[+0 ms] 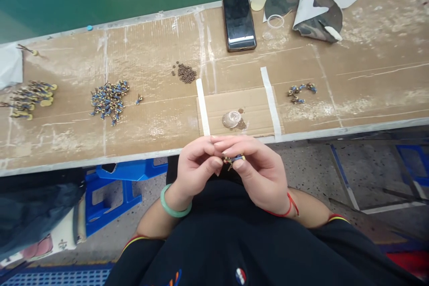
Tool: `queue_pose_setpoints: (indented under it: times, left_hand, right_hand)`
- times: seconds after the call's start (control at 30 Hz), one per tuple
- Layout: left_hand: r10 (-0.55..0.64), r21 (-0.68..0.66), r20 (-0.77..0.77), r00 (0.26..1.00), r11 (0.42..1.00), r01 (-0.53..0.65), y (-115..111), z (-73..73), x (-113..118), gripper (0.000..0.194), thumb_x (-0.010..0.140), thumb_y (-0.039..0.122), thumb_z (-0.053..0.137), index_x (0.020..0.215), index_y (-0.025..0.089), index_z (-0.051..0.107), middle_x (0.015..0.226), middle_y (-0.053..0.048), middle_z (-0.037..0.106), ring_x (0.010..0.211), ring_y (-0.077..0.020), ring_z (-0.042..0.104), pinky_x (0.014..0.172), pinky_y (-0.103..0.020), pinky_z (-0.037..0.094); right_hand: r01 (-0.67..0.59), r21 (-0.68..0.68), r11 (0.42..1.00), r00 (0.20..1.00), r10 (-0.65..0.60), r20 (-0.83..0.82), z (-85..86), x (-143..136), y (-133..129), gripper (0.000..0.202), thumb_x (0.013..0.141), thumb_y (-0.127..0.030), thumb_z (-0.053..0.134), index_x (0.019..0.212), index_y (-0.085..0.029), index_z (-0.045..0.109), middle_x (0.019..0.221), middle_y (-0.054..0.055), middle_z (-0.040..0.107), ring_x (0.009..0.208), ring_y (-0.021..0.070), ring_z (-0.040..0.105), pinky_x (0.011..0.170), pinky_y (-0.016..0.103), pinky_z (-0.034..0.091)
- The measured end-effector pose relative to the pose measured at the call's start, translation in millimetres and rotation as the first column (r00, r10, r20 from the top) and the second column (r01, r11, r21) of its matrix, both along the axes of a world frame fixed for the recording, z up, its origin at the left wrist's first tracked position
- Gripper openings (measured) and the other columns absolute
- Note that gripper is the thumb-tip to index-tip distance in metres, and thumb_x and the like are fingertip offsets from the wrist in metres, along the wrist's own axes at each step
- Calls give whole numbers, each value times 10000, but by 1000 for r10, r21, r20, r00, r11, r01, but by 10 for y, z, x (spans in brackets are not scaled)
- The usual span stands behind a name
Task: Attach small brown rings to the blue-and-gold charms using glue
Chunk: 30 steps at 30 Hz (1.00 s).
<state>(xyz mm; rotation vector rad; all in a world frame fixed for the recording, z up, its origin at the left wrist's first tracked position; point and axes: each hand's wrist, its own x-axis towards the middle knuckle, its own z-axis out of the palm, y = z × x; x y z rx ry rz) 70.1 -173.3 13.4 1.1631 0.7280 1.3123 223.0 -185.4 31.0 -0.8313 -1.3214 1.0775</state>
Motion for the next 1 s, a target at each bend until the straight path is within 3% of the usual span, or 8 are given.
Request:
queue_pose_setpoints:
  times: [0.23,0.4,0.5,0.67,0.77,1.0]
  left_hand:
    - [21,11,-96,995,1000,-20,-26,21,-12,534,1038,600,762,670,223,670,579,-1,600,679,-194,622,765,-353,540]
    - [17,44,-88,996,999,-13,-10,54,3,512,1048,557,766,677,222,657,583,5,623,648,-177,607,723,-325,529]
    - [61,77,-164,985,996,-49,-28,158,-12,493,1063,531,750,682,226,682,596,-6,641,653,-188,626,709,-329,535]
    - [137,168,-417,899,983,-72,-105,474,-80,220,1079,264,723,904,227,850,737,-38,733,733,-196,690,746,-315,582]
    - [155,248,-512,845,968,-27,-124,608,-96,229,1049,117,667,1030,212,875,812,-47,764,738,-179,708,727,-284,605]
    - [179,359,-579,795,932,52,-101,639,-39,326,985,23,591,1133,182,834,1023,-91,830,855,-165,793,723,-240,658]
  right_hand:
    - [22,49,999,999,-24,36,11,26,-7,145,1109,-372,706,1099,-305,835,1121,44,891,1093,251,867,1002,443,739]
    - [18,81,997,1000,-18,9,12,29,-7,111,1102,-311,717,1138,-314,822,1150,32,889,1114,228,862,1024,401,726]
    - [51,122,991,996,-59,69,7,41,-15,106,1091,-285,726,1146,-313,813,1177,33,888,1112,233,866,987,381,732]
    - [133,277,952,978,-172,120,-58,39,-17,178,1083,-206,709,1220,-269,804,1208,74,880,1095,222,871,942,346,738]
    - [199,347,917,970,-235,63,-120,12,10,208,1099,-196,690,1264,-254,802,1206,73,877,1095,198,869,931,322,740]
    - [328,457,827,931,-365,-7,-239,-30,80,212,1123,-262,689,1291,-257,818,1154,45,875,1017,169,877,853,284,752]
